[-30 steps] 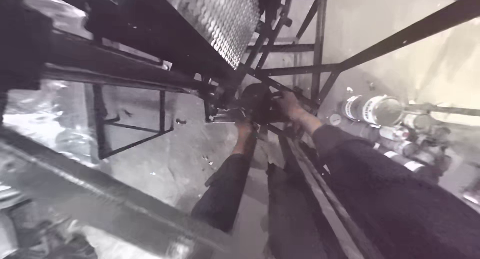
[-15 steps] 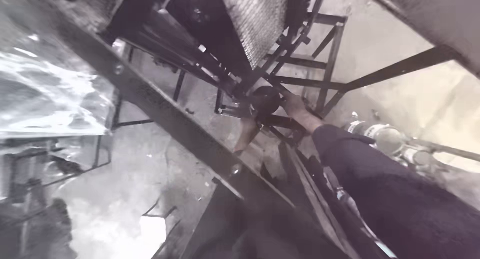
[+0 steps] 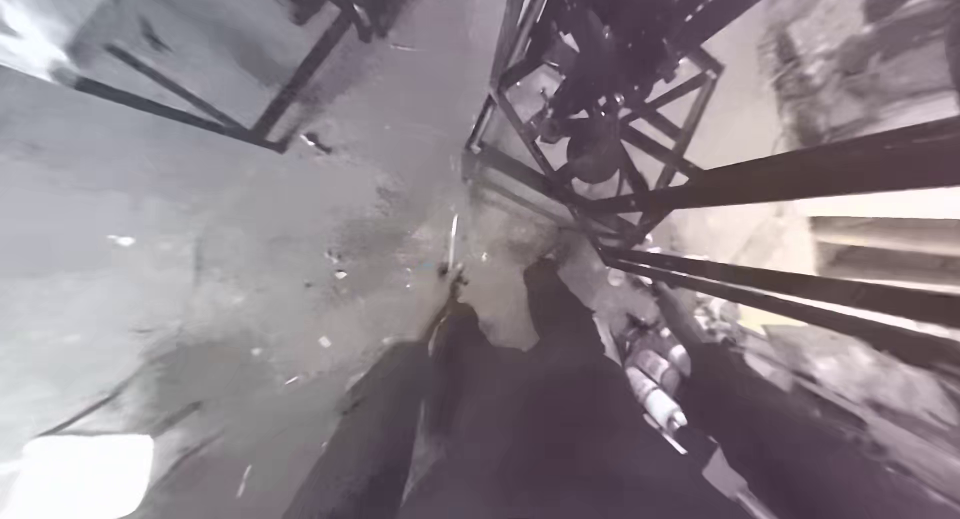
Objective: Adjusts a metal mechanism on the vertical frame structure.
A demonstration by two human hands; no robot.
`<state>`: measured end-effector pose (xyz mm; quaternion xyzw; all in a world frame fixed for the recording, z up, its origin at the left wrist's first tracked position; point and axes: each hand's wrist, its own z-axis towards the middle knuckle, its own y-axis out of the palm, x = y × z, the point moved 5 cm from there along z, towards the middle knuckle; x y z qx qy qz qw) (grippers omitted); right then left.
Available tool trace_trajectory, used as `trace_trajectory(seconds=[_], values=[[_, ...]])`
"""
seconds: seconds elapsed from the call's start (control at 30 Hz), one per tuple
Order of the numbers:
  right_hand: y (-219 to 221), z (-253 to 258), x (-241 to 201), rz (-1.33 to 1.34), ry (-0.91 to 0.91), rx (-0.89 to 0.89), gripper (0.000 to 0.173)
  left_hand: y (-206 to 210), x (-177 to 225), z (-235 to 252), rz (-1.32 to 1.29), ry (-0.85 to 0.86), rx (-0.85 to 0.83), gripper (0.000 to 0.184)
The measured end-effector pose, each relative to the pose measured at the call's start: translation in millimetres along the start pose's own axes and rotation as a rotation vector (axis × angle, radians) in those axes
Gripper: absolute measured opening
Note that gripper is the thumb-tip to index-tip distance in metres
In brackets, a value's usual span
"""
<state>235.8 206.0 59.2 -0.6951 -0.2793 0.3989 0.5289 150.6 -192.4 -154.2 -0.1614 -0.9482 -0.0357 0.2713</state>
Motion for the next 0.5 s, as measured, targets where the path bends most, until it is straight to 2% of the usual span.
trace_trajectory(seconds=[0.03, 0.07, 0.13, 0.17, 0.2, 0.23, 0.27, 0.3, 0.33, 0.37, 0.4, 0.43, 0.5], values=[[12.6, -5.4, 38.8, 0.172, -0.124, 0.02, 0.028, -21.0, -22.1, -12.0, 0.002, -0.024, 0.005, 0.035], [10.8, -3.1, 48.5, 0.223, 0.03, -0.112, 0.031, -42.3, -46.8, -27.4, 0.006, -0.078, 0.028, 0.034], [-28.3, 21.7, 4.3, 0.29, 0.641, -0.379, 0.037, -80.9, -103.6, -53.6, 0.038, -0.183, 0.08, 0.034], [-52.1, 43.6, -24.9, 0.377, 0.895, -0.42, 0.038, -97.5, -128.6, -66.6, 0.074, -0.223, 0.102, 0.034], [-58.9, 65.2, -32.7, 0.428, 0.925, -0.275, 0.031, -113.1, -152.9, -77.5, 0.116, -0.257, 0.129, 0.033], [-52.6, 84.1, -21.9, 0.502, 0.794, -0.119, 0.024, -126.9, -175.3, -88.4, 0.17, -0.282, 0.154, 0.033], [-36.7, 103.1, 1.2, 0.581, 0.556, -0.052, 0.022, -137.7, -191.9, -100.5, 0.219, -0.307, 0.175, 0.032], [-14.1, 123.2, 28.4, 0.578, 0.218, 0.003, 0.021, -142.7, -201.5, -114.8, 0.253, -0.343, 0.184, 0.032], [2.6, 143.9, 33.0, 0.492, -0.013, -0.006, 0.021, -142.0, -204.4, -126.6, 0.271, -0.376, 0.202, 0.032], [6.2, 158.5, 4.8, 0.339, 0.048, -0.149, 0.025, -137.6, -206.2, -134.4, 0.265, -0.4, 0.238, 0.031], [4.4, 165.8, -41.2, 0.191, 0.263, -0.394, 0.028, -130.3, -205.2, -143.4, 0.262, -0.422, 0.277, 0.03], [7.6, 164.0, -76.2, 0.167, 0.324, -0.496, 0.03, -119.3, -199.6, -153.4, 0.255, -0.444, 0.303, 0.031], [20.1, 154.5, -121.7, 0.315, 0.241, -0.591, 0.027, -90.8, -186.5, -164.2, 0.2, -0.473, 0.344, 0.033]])
